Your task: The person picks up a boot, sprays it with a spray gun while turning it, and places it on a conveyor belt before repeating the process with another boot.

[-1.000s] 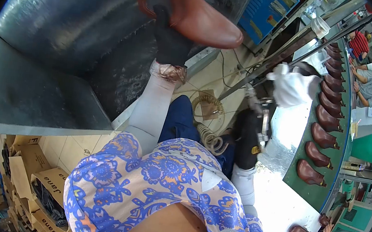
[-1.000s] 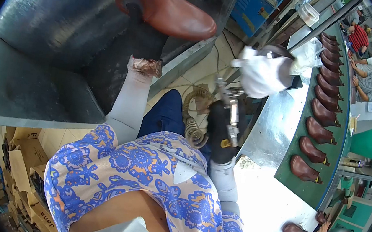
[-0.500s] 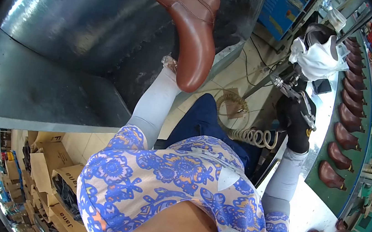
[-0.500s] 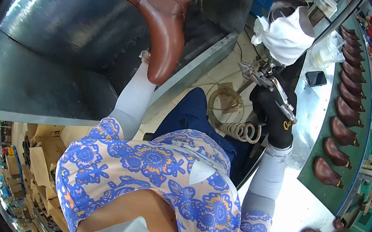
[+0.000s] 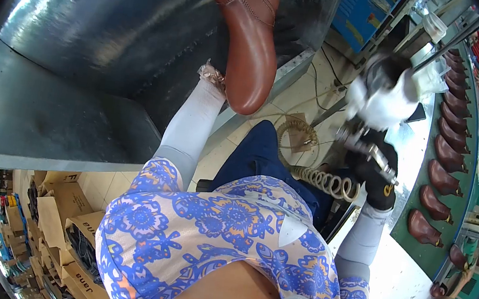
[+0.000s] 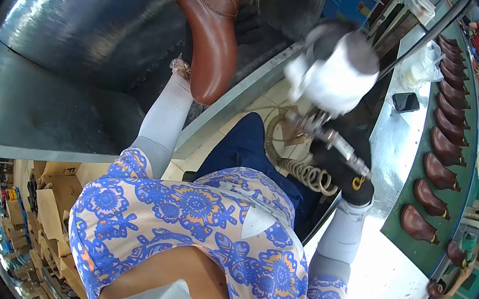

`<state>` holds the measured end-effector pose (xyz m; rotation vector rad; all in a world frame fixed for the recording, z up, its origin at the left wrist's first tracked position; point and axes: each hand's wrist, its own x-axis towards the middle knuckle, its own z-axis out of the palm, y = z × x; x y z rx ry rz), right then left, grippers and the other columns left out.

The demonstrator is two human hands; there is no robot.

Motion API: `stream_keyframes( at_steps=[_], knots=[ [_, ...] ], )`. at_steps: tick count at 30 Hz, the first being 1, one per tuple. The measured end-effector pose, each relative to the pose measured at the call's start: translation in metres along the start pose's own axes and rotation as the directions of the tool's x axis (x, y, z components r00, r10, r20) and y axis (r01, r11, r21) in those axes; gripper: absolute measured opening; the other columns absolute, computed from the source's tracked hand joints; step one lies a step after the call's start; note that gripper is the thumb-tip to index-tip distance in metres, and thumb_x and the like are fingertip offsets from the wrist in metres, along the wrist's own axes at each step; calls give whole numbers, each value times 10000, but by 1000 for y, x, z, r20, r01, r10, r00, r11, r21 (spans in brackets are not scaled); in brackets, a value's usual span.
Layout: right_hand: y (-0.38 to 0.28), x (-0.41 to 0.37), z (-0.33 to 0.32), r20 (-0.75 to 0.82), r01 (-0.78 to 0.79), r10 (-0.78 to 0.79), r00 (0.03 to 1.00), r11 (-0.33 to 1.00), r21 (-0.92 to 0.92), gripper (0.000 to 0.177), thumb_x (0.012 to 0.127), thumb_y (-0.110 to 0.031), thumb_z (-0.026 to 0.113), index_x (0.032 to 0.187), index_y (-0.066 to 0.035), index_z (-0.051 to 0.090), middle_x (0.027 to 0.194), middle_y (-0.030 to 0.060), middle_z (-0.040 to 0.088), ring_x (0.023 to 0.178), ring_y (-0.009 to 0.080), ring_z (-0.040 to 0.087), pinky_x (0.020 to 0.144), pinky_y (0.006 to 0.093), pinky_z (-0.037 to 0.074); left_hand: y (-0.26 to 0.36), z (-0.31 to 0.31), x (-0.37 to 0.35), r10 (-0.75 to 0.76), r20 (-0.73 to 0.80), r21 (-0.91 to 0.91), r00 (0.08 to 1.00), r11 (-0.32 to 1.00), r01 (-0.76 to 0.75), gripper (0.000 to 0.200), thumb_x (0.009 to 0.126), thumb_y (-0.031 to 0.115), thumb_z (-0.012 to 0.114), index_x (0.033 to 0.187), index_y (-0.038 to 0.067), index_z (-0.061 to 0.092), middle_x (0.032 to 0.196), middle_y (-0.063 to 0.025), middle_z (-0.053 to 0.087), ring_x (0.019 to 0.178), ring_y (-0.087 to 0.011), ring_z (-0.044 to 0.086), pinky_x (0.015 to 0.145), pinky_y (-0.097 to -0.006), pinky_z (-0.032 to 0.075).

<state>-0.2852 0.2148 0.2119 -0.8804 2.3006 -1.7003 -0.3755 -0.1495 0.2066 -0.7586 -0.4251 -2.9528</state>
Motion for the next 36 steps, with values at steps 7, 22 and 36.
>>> stream_keyframes(
  at_steps=[7,22,36],
  knots=[
    [-29,4,11,-115,-130,133,984,991,31,237,750,-248,587,775,-20,524,585,-12,495,498,104,488,450,241,364,11,1,-23,-53,-105,-78,993,996,45,358,949,267,352,1236,60,413,1186,-68,516,1042,-238,513,937,-359,381],
    [-47,6,46,-88,-46,48,995,999,29,157,693,-45,689,807,-12,586,669,69,580,556,126,541,503,263,395,18,67,-16,359,-44,781,932,594,-191,518,903,361,433,1244,-27,385,1181,-146,509,1057,-258,509,918,-383,407],
    [-46,-13,40,-56,117,-127,990,981,-155,221,635,-88,729,776,-41,566,652,72,548,559,196,560,515,279,410,-2,74,-13,334,-21,718,942,660,-218,490,907,327,435,1251,-18,382,1213,-133,484,1081,-243,489,932,-383,394]
  ],
)
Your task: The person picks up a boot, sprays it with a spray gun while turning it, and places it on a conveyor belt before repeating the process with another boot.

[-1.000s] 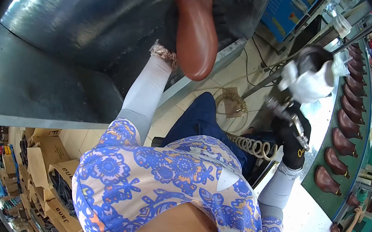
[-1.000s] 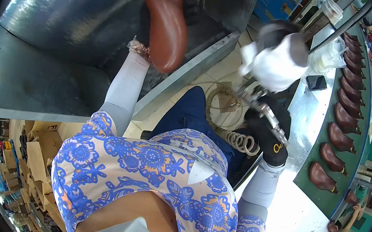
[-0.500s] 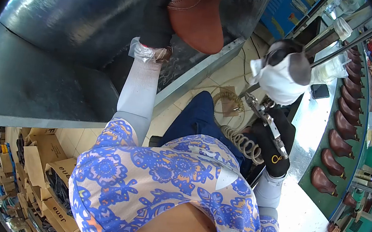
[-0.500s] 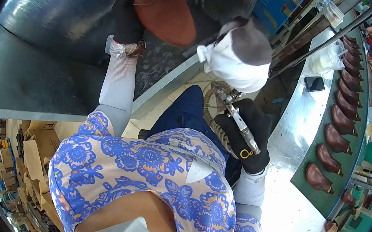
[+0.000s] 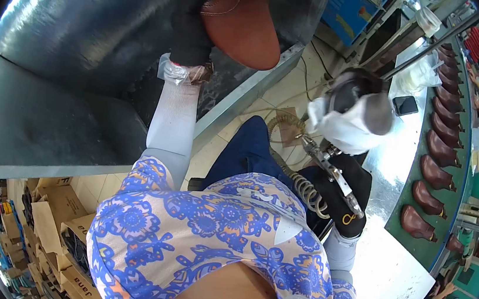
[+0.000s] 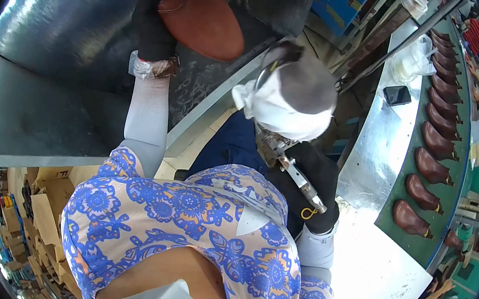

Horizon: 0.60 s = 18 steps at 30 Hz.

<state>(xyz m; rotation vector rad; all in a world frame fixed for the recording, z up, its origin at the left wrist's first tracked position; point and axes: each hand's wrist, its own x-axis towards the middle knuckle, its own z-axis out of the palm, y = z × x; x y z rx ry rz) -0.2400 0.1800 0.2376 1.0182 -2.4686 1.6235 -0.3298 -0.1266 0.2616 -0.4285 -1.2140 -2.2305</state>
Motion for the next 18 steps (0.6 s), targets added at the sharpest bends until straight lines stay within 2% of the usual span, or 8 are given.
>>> stream_keyframes(
  at_steps=[3,6,8,10,11,14,16,18],
  knots=[
    [-3,-8,4,-238,-168,182,954,983,78,207,629,-68,712,766,-26,563,674,90,563,563,214,565,516,288,414,-8,6,0,-15,15,-39,1000,999,15,483,908,321,435,1253,-14,382,1221,-129,478,1087,-239,484,935,-384,392],
    [-2,-14,-3,-227,-133,118,967,990,-52,198,626,-58,705,758,-18,565,682,93,572,564,208,567,518,286,414,-20,7,2,8,13,-51,1000,999,-8,482,908,329,433,1258,2,375,1224,-122,478,1088,-241,487,940,-382,389],
    [-7,-21,-11,-122,-124,131,984,990,65,182,641,-41,683,788,-8,581,675,74,574,561,202,568,522,279,422,-30,7,2,30,5,-57,1000,998,-30,481,908,337,430,1263,18,369,1227,-115,478,1089,-242,489,945,-381,386],
    [-14,-27,-13,-235,-220,200,951,973,-64,169,649,-37,673,790,-9,583,672,69,579,564,178,573,529,270,426,-41,12,1,22,9,-69,1000,997,-21,481,908,341,429,1265,26,365,1229,-112,477,1089,-243,491,948,-380,385],
    [-16,-29,-16,-284,-316,315,905,948,45,179,652,-36,672,803,-8,580,677,74,587,572,164,578,536,266,431,-46,15,1,10,-3,-96,1000,995,-10,495,901,345,441,1264,18,363,1235,-113,472,1095,-245,485,948,-383,383],
    [-13,-38,-23,-258,-372,360,897,928,0,222,635,-35,683,835,-3,589,688,87,593,584,176,586,544,269,439,-59,19,6,-31,7,-184,999,982,32,502,896,340,450,1263,10,360,1242,-116,465,1101,-246,479,947,-386,380],
    [-11,-44,-27,-208,-248,251,946,968,41,234,641,-53,697,845,0,595,702,98,602,609,176,599,551,272,443,-67,25,8,-62,27,-240,998,969,67,495,898,332,447,1263,10,360,1244,-117,464,1102,-246,479,946,-385,379],
    [-18,-45,-27,-306,-324,255,917,925,-201,235,650,-64,699,853,-1,599,713,99,611,618,173,604,561,275,446,-73,33,7,-23,32,-184,999,982,29,488,904,340,429,1259,11,371,1238,-117,469,1107,-245,474,945,-385,376]
  ],
)
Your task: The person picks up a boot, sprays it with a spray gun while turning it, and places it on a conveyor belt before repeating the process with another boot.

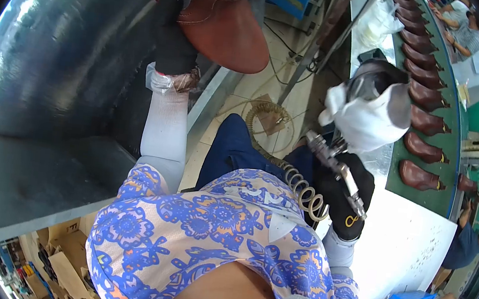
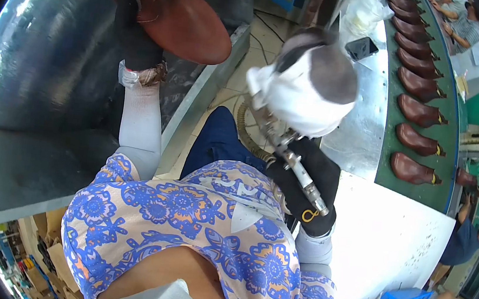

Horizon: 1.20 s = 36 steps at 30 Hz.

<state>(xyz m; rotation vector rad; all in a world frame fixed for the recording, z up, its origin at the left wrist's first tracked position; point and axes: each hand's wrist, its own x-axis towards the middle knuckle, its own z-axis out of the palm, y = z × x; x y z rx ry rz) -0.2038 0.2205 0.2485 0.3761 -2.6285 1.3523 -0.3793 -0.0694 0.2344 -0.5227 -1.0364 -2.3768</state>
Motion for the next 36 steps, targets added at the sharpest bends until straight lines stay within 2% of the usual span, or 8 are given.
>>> stream_keyframes(
  at_steps=[2,12,14,15,16,20,26,36],
  knots=[
    [5,-2,-1,-56,-207,226,973,949,238,229,653,-75,703,846,-6,601,714,101,613,613,169,601,568,279,447,-3,11,-4,-29,40,37,999,999,27,504,892,362,456,1248,13,383,1216,-108,483,1085,-232,487,932,-372,390],
    [18,-4,-11,-255,-156,216,942,959,237,125,701,-109,610,737,-6,549,586,34,515,481,94,513,431,233,369,-42,39,1,-149,52,-21,987,988,150,546,881,374,490,1271,17,352,1253,-112,448,1110,-239,460,953,-374,372],
    [31,-6,-18,-109,-165,202,973,946,278,124,706,-115,603,743,-8,554,559,29,488,481,93,510,433,241,375,-63,32,10,-209,82,-105,975,971,217,554,888,387,468,1284,21,340,1263,-112,441,1112,-249,457,962,-366,363],
    [45,-1,-15,-211,-18,16,977,1000,-10,172,728,-180,603,759,-17,556,530,15,479,415,83,462,401,225,341,-73,25,13,-256,101,-176,961,947,270,562,895,400,446,1298,26,328,1273,-111,434,1114,-259,454,972,-358,354],
    [43,-4,-18,-176,-238,345,922,863,445,233,789,-261,573,770,-28,562,518,2,476,402,67,437,395,199,312,-80,17,11,-269,111,-177,957,942,286,562,895,400,446,1298,26,328,1273,-111,434,1114,-259,454,972,-358,354],
    [99,24,-38,-289,-424,677,677,679,599,315,879,-326,496,838,-25,577,586,4,514,474,43,448,431,168,314,-117,3,-9,-478,208,-553,853,662,506,435,920,322,396,1255,44,400,1215,-108,493,1096,-217,473,959,-346,364],
    [245,41,-40,-451,-190,721,526,616,764,289,841,-247,559,1009,-12,546,865,78,582,629,117,542,462,211,403,-195,24,-51,-651,110,-522,751,605,601,475,904,382,398,1239,47,408,1189,-116,501,1082,-243,482,947,-370,373],
    [311,48,-10,-441,-83,758,481,540,837,258,781,-138,641,982,0,555,759,76,583,593,180,590,475,292,491,-250,60,-125,-870,191,-435,455,341,834,549,876,483,402,1214,51,421,1147,-129,516,1058,-286,497,926,-410,387]
  ],
)
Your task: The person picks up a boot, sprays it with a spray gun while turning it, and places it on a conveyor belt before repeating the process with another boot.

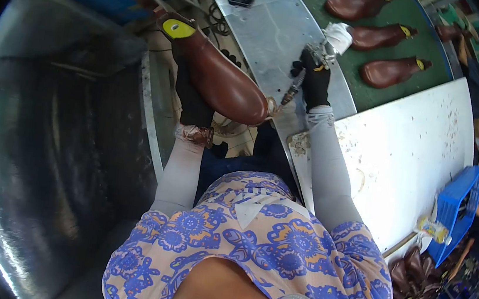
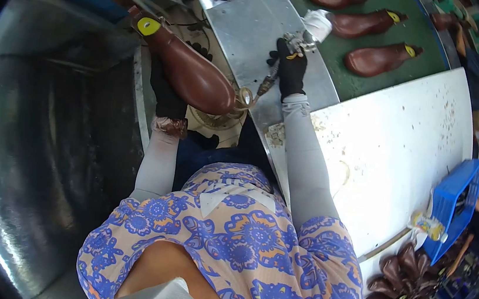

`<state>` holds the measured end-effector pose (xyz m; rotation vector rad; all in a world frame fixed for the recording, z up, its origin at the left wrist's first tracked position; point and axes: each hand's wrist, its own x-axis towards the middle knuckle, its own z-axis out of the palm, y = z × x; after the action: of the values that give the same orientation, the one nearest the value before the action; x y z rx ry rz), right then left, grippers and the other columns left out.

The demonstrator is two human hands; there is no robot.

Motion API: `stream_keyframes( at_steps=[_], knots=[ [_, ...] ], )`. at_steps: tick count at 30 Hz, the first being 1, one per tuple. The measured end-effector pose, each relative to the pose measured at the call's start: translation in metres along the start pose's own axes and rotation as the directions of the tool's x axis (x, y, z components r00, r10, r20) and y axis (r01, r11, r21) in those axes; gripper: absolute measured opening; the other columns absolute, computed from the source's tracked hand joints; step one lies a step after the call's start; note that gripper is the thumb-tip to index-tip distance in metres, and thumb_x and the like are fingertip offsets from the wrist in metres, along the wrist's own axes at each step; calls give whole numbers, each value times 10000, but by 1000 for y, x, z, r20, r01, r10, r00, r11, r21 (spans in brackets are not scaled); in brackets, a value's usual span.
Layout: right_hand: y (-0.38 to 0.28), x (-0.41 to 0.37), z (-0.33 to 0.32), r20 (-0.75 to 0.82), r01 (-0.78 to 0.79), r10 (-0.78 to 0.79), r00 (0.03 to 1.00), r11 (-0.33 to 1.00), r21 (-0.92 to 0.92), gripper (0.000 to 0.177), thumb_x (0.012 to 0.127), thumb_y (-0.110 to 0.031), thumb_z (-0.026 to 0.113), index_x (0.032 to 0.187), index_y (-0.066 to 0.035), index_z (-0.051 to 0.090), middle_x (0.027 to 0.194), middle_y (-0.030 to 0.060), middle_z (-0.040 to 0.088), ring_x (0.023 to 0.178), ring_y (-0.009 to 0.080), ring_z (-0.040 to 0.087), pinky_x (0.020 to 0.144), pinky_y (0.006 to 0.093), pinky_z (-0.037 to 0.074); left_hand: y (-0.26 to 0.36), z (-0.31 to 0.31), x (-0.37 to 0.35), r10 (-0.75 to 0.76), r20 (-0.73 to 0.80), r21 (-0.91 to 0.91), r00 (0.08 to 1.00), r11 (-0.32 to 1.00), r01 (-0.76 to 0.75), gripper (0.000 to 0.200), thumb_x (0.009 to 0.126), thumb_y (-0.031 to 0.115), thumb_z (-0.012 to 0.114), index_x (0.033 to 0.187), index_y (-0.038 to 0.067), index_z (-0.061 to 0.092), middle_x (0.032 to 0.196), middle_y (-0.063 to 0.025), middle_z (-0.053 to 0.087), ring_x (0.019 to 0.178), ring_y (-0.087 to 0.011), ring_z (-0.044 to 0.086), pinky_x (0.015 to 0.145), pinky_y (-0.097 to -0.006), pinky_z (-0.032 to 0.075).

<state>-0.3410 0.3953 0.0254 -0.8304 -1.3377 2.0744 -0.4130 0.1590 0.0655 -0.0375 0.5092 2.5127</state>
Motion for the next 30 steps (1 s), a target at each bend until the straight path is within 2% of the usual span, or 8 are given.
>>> stream_keyframes(
  at_steps=[8,12,14,18,20,26,28,30],
  knots=[
    [-29,-50,-37,-134,100,-175,975,892,-440,524,734,-247,686,1135,14,472,977,127,586,836,197,586,722,305,471,-65,31,-16,-307,85,-4,948,951,308,573,879,495,397,1225,38,406,1155,-135,508,1067,-280,492,941,-415,376],
    [-102,-124,-44,398,466,-329,857,825,-321,734,678,-180,721,1282,-8,341,1221,140,457,1013,234,527,839,329,433,-105,36,-35,-436,49,26,899,900,435,471,935,380,354,1250,31,384,1212,-115,467,1105,-220,469,971,-363,357],
    [-127,-141,-47,413,570,-394,821,590,-572,768,609,-199,776,1250,-6,398,1191,128,490,1029,224,523,863,312,428,-130,23,-50,-435,69,498,898,795,347,456,938,324,374,1286,31,348,1239,-101,449,1119,-193,460,968,-326,358],
    [-155,-137,-112,-53,259,-343,938,794,-550,587,603,-211,800,1073,12,529,961,71,608,857,125,569,767,273,472,-180,36,-39,-728,332,932,599,351,-91,496,916,132,422,1358,32,221,1312,-92,388,1182,-168,400,959,-293,347],
    [-184,-122,-158,-199,79,-354,914,636,-768,408,632,-257,763,913,-17,589,786,75,624,737,137,583,669,281,478,-186,86,-56,-729,286,508,622,666,546,765,774,38,547,1396,61,101,1397,-114,268,1205,-247,382,1001,-372,311],
    [-251,-1,-355,-376,-314,-671,639,219,-924,465,693,-495,617,870,-66,646,807,120,651,787,282,627,682,360,483,-132,88,-51,-669,389,809,633,577,112,648,837,44,440,1390,39,103,1408,-140,242,1263,-253,315,1039,-367,285],
    [-286,28,-373,-589,-527,-637,497,318,-788,577,634,-586,612,844,-49,647,825,144,650,825,304,623,711,358,486,-104,94,-39,-704,560,369,437,-260,-892,514,885,26,351,1364,-6,167,1376,-159,293,1236,-257,356,1024,-346,318],
    [-304,53,-409,-598,-568,-671,438,308,-763,625,614,-613,607,856,-37,643,847,158,646,838,310,621,728,363,486,-94,98,-50,-600,286,939,747,332,-92,445,921,50,301,1344,-32,193,1350,-167,329,1220,-255,377,1016,-346,332]
  ],
)
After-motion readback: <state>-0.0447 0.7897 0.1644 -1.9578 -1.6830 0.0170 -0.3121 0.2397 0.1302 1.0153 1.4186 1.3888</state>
